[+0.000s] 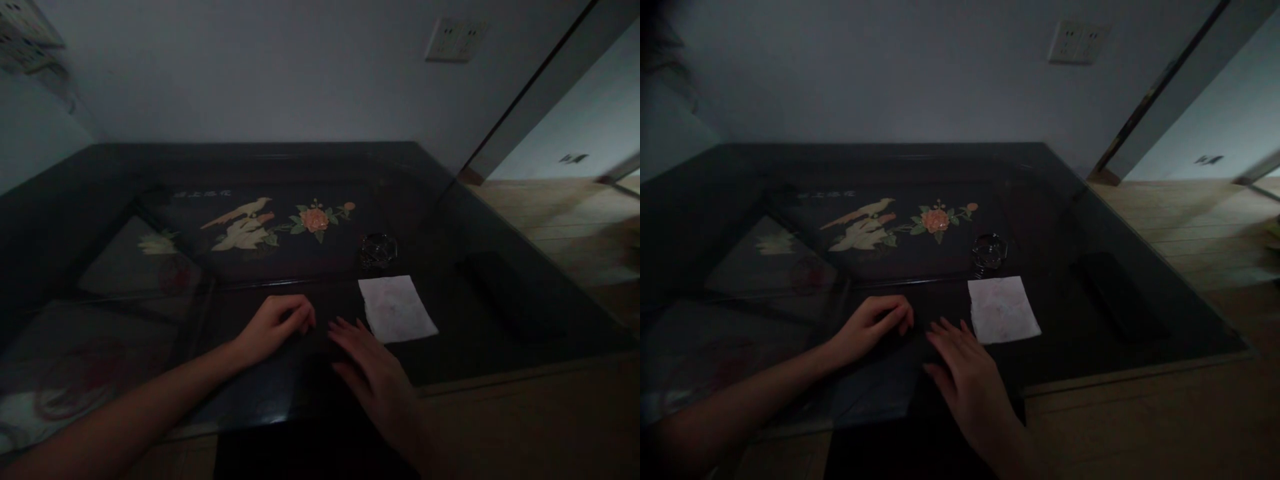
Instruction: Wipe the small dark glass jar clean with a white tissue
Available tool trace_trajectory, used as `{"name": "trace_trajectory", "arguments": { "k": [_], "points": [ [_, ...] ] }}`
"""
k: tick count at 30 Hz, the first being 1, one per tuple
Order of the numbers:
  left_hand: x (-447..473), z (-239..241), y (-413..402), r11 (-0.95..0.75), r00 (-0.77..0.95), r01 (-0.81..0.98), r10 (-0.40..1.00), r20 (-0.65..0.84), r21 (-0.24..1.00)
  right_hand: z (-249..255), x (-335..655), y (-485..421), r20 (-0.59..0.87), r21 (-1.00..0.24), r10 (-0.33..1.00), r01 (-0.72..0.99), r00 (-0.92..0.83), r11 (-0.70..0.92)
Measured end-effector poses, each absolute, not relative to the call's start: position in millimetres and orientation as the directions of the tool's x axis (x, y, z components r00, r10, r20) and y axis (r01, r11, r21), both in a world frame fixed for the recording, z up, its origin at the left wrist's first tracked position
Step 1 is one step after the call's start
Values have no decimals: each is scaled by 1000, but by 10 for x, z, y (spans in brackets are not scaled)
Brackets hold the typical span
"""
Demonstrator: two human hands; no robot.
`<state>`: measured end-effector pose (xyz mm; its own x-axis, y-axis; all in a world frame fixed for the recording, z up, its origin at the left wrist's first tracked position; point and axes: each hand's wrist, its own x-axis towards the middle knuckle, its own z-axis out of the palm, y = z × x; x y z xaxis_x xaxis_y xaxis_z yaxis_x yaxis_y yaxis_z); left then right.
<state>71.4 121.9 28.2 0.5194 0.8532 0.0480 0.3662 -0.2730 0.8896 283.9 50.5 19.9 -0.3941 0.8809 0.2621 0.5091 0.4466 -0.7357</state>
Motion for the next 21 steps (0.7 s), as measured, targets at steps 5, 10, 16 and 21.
{"name": "trace_trajectory", "arguments": {
  "k": [5, 10, 16, 21],
  "points": [
    [729, 288, 1216, -255, 543, 364, 839, 18, 896, 85, 2904, 372, 220, -443, 674, 543, -705, 713],
    [738, 286, 1215, -255, 549, 365, 836, 14, 896, 218, 2948, 317, 257, -650, 588, 313, -767, 693],
    [734, 302, 1217, -254, 549, 366, 835, 12, 895, 192, 2868, 347, 246, -645, 625, 357, -741, 676],
    [743, 312, 1212, -232, 548, 381, 836, -17, 895, 337, 2996, 266, 248, -682, 423, 153, -872, 715]
  ]
}}
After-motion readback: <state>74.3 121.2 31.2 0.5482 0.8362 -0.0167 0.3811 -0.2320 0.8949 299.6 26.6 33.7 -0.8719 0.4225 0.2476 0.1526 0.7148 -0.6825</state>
